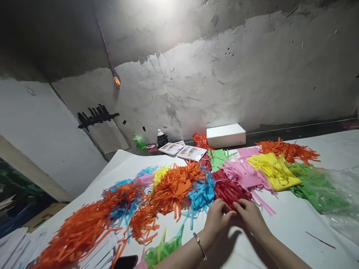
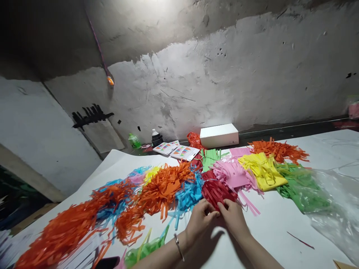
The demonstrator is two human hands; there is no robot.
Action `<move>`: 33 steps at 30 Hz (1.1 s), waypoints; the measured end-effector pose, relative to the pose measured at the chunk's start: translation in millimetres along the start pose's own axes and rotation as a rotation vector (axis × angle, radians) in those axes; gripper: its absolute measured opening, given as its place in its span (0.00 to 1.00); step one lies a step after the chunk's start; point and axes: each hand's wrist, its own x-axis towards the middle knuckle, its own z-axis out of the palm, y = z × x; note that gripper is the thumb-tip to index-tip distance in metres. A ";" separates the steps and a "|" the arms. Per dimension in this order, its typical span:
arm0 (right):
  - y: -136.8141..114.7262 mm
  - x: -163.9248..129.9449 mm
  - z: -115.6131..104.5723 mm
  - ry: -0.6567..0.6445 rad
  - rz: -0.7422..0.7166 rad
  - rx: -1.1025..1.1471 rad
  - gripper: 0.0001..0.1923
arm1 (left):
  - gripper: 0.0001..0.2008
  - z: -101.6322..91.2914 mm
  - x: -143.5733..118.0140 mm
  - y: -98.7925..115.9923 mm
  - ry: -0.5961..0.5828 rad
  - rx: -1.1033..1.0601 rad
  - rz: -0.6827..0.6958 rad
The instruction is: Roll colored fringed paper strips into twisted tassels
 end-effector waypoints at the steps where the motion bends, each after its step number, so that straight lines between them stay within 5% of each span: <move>1: 1.7 -3.4 -0.8 -0.023 0.017 0.060 0.21 | 0.05 -3.3 -0.5 -0.6 0.006 -0.002 0.010; 13: 7.9 -26.3 -4.1 -0.109 0.227 0.477 0.22 | 0.09 -17.8 -7.6 -4.1 -0.043 -0.012 0.079; 20: 3.4 -29.1 -0.4 -0.114 0.260 0.549 0.18 | 0.07 -10.9 -15.5 3.0 -0.099 0.017 0.118; 33: 1.7 -31.6 -9.7 -0.081 0.222 0.510 0.25 | 0.10 -0.2 2.0 -0.6 0.024 -0.056 0.027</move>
